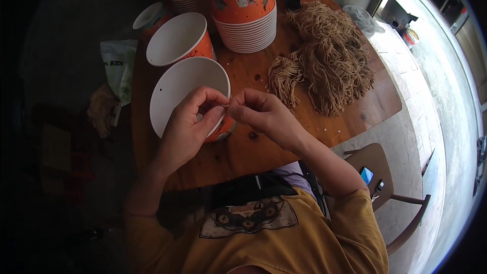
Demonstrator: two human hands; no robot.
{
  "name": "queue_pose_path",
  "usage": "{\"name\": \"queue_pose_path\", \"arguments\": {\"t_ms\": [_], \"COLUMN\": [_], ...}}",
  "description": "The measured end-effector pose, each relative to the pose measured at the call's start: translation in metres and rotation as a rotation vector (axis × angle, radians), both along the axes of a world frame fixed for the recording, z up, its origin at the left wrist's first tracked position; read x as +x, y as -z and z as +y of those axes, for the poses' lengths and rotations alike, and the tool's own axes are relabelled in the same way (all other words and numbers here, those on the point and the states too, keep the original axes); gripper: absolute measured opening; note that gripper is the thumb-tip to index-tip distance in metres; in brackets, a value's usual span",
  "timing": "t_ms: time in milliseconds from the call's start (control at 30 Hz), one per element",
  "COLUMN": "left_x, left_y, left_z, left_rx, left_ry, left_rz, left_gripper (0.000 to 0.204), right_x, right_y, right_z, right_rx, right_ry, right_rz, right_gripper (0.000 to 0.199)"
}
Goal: Tying thin rope handles onto paper popcorn buckets at a workspace.
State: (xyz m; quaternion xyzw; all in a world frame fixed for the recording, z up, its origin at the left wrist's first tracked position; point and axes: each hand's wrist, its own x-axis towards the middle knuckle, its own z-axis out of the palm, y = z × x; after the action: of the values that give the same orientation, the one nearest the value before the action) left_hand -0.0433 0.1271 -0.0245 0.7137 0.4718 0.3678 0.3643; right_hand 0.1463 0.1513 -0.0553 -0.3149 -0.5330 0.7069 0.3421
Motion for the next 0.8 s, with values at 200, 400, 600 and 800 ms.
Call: {"name": "queue_pose_path", "arguments": {"t_ms": [200,400,600,800], "left_x": [0.003,0.003,0.003,0.003], "left_y": [0.000,0.002,0.004,0.003], "left_z": [-0.005,-0.004,-0.002,-0.002], "left_rx": [0.180,0.193,0.158,0.158], "left_ry": [-0.048,-0.044,-0.049,-0.050], "left_rz": [0.132,0.139,0.084,0.097], "left_gripper": [0.008,0.008,0.009,0.009], "right_x": [0.002,0.003,0.006,-0.002], "right_y": [0.007,0.012,0.002,-0.011], "right_z": [-0.003,-0.004,-0.005,-0.009], "right_rx": [0.110,0.237,0.494,0.867], "right_ry": [0.069,0.125,0.206,0.285], "right_rz": [-0.029,-0.036,-0.331,-0.581], "right_gripper": [0.017,0.017,0.019,0.019]}}
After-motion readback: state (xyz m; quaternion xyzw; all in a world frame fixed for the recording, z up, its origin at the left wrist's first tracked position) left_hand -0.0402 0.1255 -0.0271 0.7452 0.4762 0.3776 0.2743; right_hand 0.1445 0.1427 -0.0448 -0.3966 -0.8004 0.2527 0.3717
